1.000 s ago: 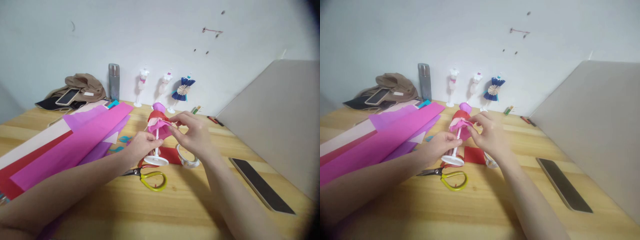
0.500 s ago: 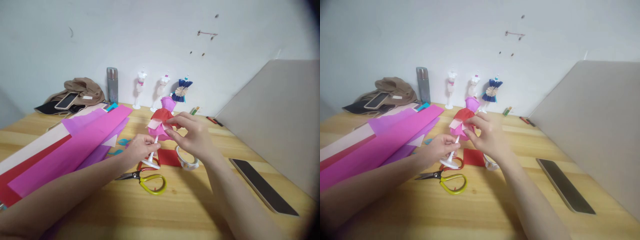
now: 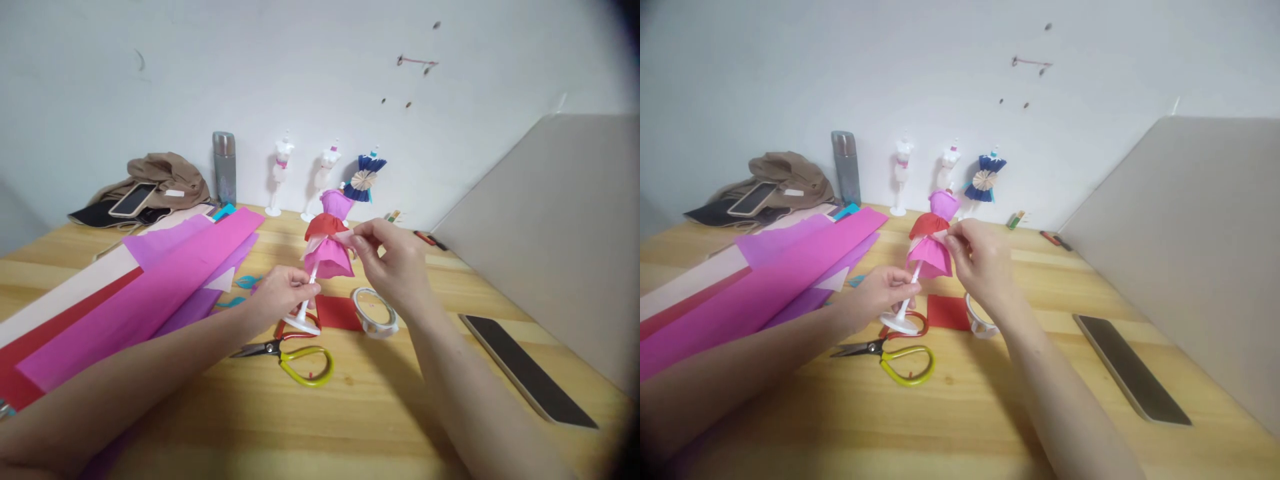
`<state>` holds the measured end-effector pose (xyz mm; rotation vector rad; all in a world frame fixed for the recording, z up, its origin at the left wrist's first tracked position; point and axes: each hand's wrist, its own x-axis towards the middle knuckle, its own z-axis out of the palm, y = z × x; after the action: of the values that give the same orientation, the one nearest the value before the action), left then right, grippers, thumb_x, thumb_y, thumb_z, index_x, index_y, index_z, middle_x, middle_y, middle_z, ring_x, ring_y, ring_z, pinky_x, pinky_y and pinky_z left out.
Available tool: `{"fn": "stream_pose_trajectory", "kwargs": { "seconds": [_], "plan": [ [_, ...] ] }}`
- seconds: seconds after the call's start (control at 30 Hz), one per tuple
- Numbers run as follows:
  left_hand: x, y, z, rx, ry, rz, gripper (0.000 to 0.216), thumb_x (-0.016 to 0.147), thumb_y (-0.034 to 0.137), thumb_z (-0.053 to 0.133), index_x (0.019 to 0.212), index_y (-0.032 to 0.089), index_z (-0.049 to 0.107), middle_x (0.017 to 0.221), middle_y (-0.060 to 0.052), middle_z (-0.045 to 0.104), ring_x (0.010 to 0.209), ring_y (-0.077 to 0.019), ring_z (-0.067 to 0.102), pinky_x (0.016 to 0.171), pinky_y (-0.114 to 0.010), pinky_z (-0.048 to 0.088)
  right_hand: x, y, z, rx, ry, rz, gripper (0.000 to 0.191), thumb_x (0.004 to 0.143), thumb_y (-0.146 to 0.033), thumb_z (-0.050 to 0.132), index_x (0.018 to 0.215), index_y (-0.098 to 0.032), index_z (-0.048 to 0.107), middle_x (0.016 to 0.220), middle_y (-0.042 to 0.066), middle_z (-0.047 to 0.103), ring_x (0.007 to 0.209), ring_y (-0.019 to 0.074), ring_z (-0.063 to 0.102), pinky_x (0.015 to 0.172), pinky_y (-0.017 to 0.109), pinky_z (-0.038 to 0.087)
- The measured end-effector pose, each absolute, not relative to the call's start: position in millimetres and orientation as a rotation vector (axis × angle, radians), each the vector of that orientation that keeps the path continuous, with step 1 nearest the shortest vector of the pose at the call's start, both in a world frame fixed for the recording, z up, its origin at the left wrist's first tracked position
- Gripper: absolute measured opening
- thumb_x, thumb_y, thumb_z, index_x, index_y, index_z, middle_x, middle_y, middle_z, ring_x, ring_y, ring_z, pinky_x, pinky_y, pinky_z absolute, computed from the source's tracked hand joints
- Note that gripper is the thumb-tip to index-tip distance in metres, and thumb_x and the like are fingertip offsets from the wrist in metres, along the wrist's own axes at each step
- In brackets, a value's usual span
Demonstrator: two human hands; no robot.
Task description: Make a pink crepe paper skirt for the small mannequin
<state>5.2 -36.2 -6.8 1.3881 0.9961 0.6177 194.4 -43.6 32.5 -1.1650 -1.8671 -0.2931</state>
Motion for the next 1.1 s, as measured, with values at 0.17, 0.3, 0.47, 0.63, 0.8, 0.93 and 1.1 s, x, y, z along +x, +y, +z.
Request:
{"fn": "stream_pose_trajectory", "kwargs": {
  "seconds": [0.17,0.3,0.47,0.63,0.8,0.93,1.1],
  "plan": [
    [3,-30,-18,1.429,0.965,0.650,0.028,0.088,0.021,0.059,0.061,0.014,0.059,0.051,0.003,0.057,0.042,-0.0053,0.045,0.044,-0.018,0.032,190,-39,28,-1.185,-1.873,-0.240,0.016,0.091,-0.026,0.053,0.075,-0.024,0.055,0.068,0.003,0.065,0.059,0.0182,0.055,0.060,0.033,0.042],
    [4,-34,-19,1.422,0.984,0.523,0.033,0.088,0.023,0.057,0.056,0.015,0.056,0.045,0.003,0.051,0.039,-0.0071,0.043,0.042,-0.020,0.029,197,-27,18,-1.326,-1.867,0.013,0.011,0.086,-0.027,0.052,0.076,-0.024,0.058,0.069,0.003,0.066,0.062,0.0195,0.058,0.062,0.033,0.043],
    [9,-42,-12,1.530,1.183,0.394,0.035,0.084,0.024,0.058,0.051,0.016,0.052,0.042,0.004,0.045,0.040,-0.0081,0.040,0.043,-0.023,0.025,207,-13,6,-1.426,-1.951,0.231,0.011,0.082,-0.021,0.053,0.072,-0.022,0.057,0.066,0.001,0.065,0.062,0.0192,0.060,0.061,0.032,0.044],
    [2,-43,-11,1.984,1.196,0.247,0.047,0.085,0.032,0.056,0.042,0.018,0.044,0.040,0.004,0.035,0.042,-0.0086,0.034,0.046,-0.027,0.020,201,-10,-3,-1.436,-2.076,0.322,0.012,0.081,-0.018,0.056,0.072,-0.020,0.062,0.066,0.003,0.067,0.064,0.0184,0.059,0.062,0.030,0.041],
    [-12,-42,-6,2.449,1.072,0.270,0.040,0.086,0.032,0.061,0.050,0.018,0.056,0.048,-0.001,0.044,0.051,-0.0139,0.045,0.054,-0.028,0.025,194,-13,-9,-1.417,-2.136,0.358,0.014,0.084,-0.020,0.058,0.070,-0.019,0.062,0.066,0.002,0.065,0.062,0.0156,0.055,0.061,0.027,0.037],
    [-11,-39,8,2.662,1.494,0.284,0.030,0.089,0.041,0.062,0.076,0.014,0.068,0.069,-0.008,0.060,0.071,-0.0245,0.059,0.062,-0.031,0.036,194,-15,-8,-1.444,-2.141,0.382,0.014,0.083,-0.019,0.058,0.070,-0.019,0.061,0.064,0.001,0.062,0.060,0.0147,0.053,0.059,0.026,0.035],
    [4,-26,-2,2.972,1.294,0.485,0.020,0.093,0.033,0.060,0.096,0.014,0.064,0.095,-0.011,0.064,0.097,-0.0280,0.058,0.074,-0.034,0.044,194,-15,-9,-1.494,-2.107,0.403,0.012,0.084,-0.019,0.056,0.072,-0.019,0.060,0.064,0.001,0.060,0.060,0.0154,0.051,0.059,0.027,0.032]
  ]
}}
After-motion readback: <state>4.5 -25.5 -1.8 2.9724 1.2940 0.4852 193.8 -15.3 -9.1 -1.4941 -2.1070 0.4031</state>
